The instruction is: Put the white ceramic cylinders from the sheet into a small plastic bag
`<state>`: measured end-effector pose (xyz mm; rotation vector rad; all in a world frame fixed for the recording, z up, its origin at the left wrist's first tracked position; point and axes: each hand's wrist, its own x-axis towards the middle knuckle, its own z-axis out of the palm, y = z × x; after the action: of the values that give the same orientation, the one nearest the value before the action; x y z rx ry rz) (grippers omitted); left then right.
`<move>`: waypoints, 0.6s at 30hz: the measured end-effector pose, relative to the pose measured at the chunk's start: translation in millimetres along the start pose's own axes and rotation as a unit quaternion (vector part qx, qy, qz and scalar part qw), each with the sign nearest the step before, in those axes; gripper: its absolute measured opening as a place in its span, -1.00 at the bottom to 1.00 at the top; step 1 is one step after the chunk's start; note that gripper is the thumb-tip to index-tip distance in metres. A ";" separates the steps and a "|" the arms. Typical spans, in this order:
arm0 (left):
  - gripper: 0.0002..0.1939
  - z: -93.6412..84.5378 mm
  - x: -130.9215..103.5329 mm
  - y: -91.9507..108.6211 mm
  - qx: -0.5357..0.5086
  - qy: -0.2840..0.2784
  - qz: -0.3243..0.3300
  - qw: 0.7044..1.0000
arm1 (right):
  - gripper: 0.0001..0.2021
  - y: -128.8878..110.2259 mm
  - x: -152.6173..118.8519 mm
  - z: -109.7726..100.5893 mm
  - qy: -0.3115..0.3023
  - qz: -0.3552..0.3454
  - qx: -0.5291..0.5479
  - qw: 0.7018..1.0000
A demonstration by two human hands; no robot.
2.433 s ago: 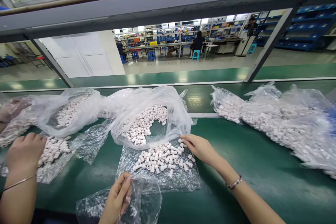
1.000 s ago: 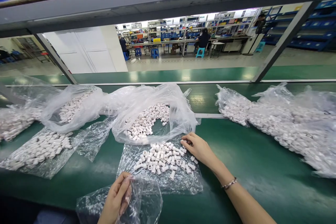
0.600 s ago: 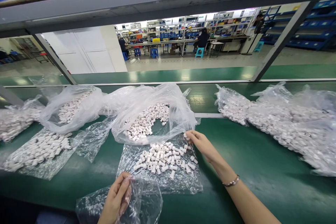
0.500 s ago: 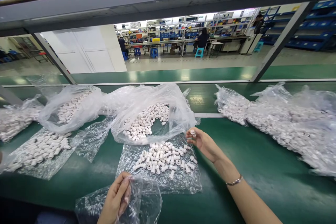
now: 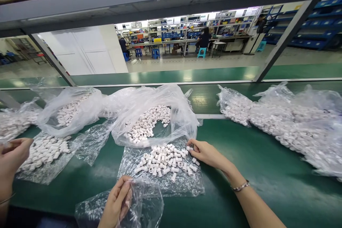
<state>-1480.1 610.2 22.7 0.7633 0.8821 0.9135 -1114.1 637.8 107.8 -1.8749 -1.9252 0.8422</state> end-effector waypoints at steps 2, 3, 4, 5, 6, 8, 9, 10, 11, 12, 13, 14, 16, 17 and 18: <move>-0.54 0.6 -0.5 0.4 0.005 0.004 0.001 1.000 | -0.65 -4.1 -2.5 -4.6 0.006 0.001 0.074 0.997; -0.54 0.7 -0.7 0.3 0.005 0.006 0.004 1.000 | -0.65 -6.6 -4.8 -8.3 0.006 0.005 0.132 0.991; -0.55 0.7 -0.8 0.1 0.005 0.007 0.007 1.000 | -0.65 -9.0 -7.5 -12.3 0.008 0.010 0.199 0.980; -0.55 0.6 -0.8 -0.2 0.004 0.008 0.009 1.000 | -0.64 -11.0 -10.5 -16.4 0.014 0.013 0.266 0.964; -0.55 0.3 -0.7 -0.5 0.004 0.008 0.010 1.000 | -0.62 -12.8 -13.5 -20.1 0.024 0.011 0.325 0.945; -0.56 -0.4 -0.5 -1.3 0.004 0.007 0.009 1.000 | -0.60 -15.7 -18.4 -25.4 0.047 0.001 0.393 0.919; -0.56 -0.8 -0.4 -1.6 0.004 0.006 0.008 1.000 | -0.59 -16.9 -19.9 -26.8 0.048 -0.002 0.394 0.918; -0.56 -1.2 -0.3 -1.9 0.003 0.006 0.006 1.000 | -0.60 -18.1 -20.7 -27.2 0.037 0.002 0.375 0.926; -0.56 -1.5 -0.2 -2.2 0.001 0.005 0.005 1.000 | -0.61 -19.1 -20.8 -26.7 0.021 0.009 0.336 0.942; -0.56 -1.8 -0.1 -2.4 -0.001 0.005 0.003 1.000 | -0.62 -19.9 -20.4 -25.3 0.005 0.012 0.282 0.959; -0.56 -2.0 -0.1 -2.6 -0.003 0.005 0.002 1.000 | -0.64 -20.3 -19.6 -23.4 -0.007 0.012 0.218 0.976; -0.56 -2.2 0.0 -2.7 -0.005 0.004 0.001 1.000 | -0.64 -20.0 -18.7 -20.9 -0.014 0.011 0.150 0.989; -0.56 -2.3 0.0 -2.8 -0.008 0.001 0.001 1.000 | -0.66 -17.2 -17.3 -15.6 -0.021 0.013 0.035 0.999; -0.56 -2.2 -0.1 -2.7 -0.009 -0.001 0.002 1.000 | -0.66 -14.9 -16.9 -13.4 -0.028 0.019 -0.003 0.999; -0.57 -2.1 -0.1 -2.7 -0.009 -0.002 0.004 1.000 | -0.67 -12.4 -16.8 -11.6 -0.039 0.027 -0.026 0.999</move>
<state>-1481.1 609.4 19.5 0.7531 0.8655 0.9258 -1115.4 624.0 127.2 -1.9587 -1.9694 0.9017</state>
